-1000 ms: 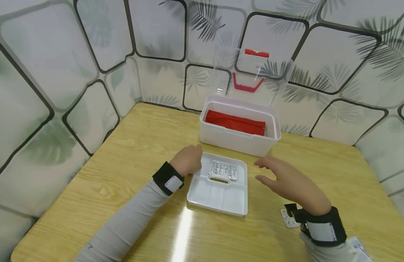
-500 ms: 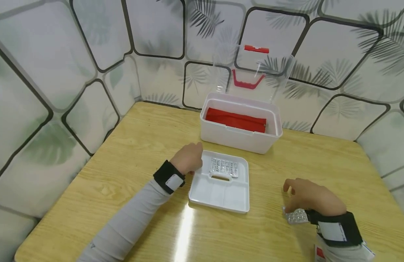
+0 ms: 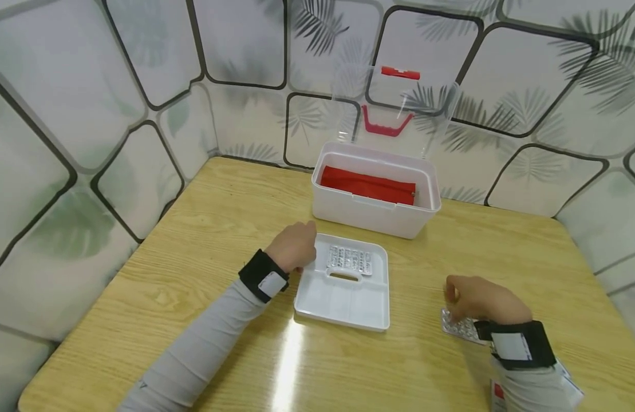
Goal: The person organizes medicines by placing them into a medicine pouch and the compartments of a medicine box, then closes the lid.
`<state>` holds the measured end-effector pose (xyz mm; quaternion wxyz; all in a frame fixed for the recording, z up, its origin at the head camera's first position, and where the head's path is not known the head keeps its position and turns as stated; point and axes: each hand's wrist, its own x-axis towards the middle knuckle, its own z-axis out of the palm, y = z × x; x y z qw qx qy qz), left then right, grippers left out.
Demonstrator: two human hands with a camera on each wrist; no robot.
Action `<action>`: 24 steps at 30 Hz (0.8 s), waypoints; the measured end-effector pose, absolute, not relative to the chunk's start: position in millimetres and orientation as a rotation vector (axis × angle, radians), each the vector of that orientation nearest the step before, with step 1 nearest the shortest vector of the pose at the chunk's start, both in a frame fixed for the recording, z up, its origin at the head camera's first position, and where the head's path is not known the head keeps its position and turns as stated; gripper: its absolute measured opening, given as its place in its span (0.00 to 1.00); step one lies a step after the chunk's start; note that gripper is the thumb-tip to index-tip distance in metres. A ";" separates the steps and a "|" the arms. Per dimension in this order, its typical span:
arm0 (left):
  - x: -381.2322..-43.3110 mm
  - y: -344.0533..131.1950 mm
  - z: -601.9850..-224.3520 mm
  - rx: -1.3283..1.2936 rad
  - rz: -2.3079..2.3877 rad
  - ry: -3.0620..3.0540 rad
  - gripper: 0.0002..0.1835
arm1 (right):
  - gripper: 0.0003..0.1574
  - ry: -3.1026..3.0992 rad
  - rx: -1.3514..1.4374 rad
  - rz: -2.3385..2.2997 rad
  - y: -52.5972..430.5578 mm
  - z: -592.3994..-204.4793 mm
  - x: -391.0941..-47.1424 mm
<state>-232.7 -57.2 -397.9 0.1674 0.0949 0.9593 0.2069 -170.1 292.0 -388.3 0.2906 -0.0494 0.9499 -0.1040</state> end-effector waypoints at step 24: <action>-233.0 -60.5 -397.2 0.281 0.583 2.727 0.16 | 0.10 2.557 -0.522 -0.414 260.5 -384.1 -173.5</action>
